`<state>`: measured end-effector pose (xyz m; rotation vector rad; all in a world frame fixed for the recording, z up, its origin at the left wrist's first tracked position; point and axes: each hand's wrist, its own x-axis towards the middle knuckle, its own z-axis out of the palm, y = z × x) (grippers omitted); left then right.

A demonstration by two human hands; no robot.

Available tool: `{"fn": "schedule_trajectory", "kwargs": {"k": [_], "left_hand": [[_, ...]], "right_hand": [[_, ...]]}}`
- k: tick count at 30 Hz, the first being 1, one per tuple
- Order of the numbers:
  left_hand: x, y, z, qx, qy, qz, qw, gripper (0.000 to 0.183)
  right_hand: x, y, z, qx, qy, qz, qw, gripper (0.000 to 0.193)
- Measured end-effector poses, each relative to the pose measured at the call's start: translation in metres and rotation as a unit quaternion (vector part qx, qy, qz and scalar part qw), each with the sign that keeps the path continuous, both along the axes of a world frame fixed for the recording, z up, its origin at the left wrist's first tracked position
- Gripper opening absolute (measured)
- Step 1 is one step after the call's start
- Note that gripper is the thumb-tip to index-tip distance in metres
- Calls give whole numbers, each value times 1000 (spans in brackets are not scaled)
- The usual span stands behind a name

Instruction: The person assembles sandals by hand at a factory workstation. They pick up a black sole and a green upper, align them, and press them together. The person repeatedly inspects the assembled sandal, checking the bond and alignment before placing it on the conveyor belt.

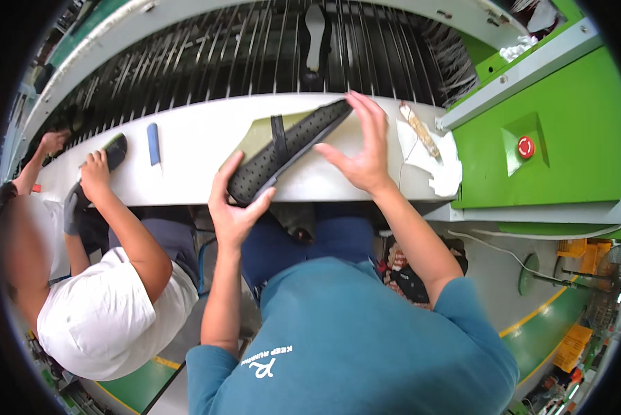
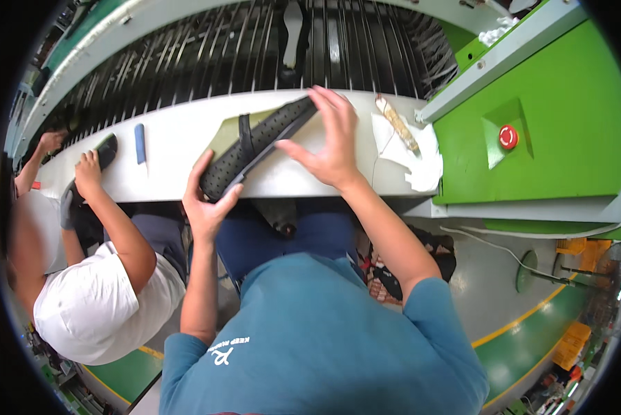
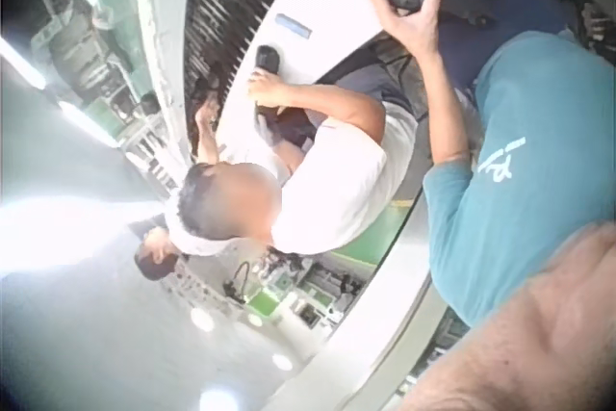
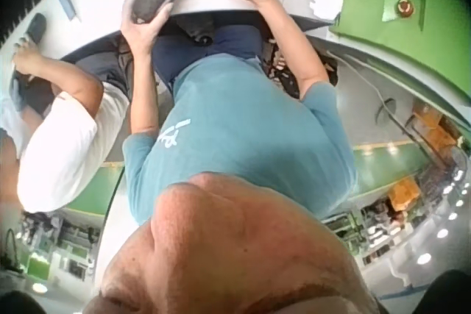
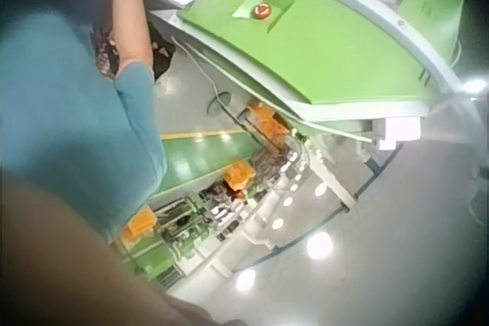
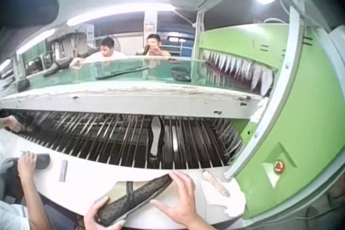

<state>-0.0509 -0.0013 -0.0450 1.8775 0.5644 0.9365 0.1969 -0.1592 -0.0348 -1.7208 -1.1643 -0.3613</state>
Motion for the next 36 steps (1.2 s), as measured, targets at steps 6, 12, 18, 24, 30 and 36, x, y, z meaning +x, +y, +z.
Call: {"fn": "schedule_trajectory", "kwargs": {"k": [6, 12, 18, 24, 30, 36], "left_hand": [[0, -12, -10, -176, -102, 27, 979, 67], [-30, -21, 9, -263, -200, 37, 943, 72], [-39, 41, 113, 82, -405, 121, 903, 75], [24, 151, 283, 390, -332, 318, 798, 46], [91, 285, 350, 554, -14, 370, 746, 49], [88, 429, 287, 444, 83, 264, 852, 34]], "right_hand": [[13, -9, -27, 18, 131, -87, 987, 50], [14, -17, -18, 83, 166, -79, 979, 42], [12, -10, -22, 61, 168, -70, 981, 38], [11, -7, -22, 76, 159, -58, 983, 33], [12, -8, -22, 56, 154, -63, 985, 31], [7, -2, -20, 44, 156, -44, 986, 24]]}}
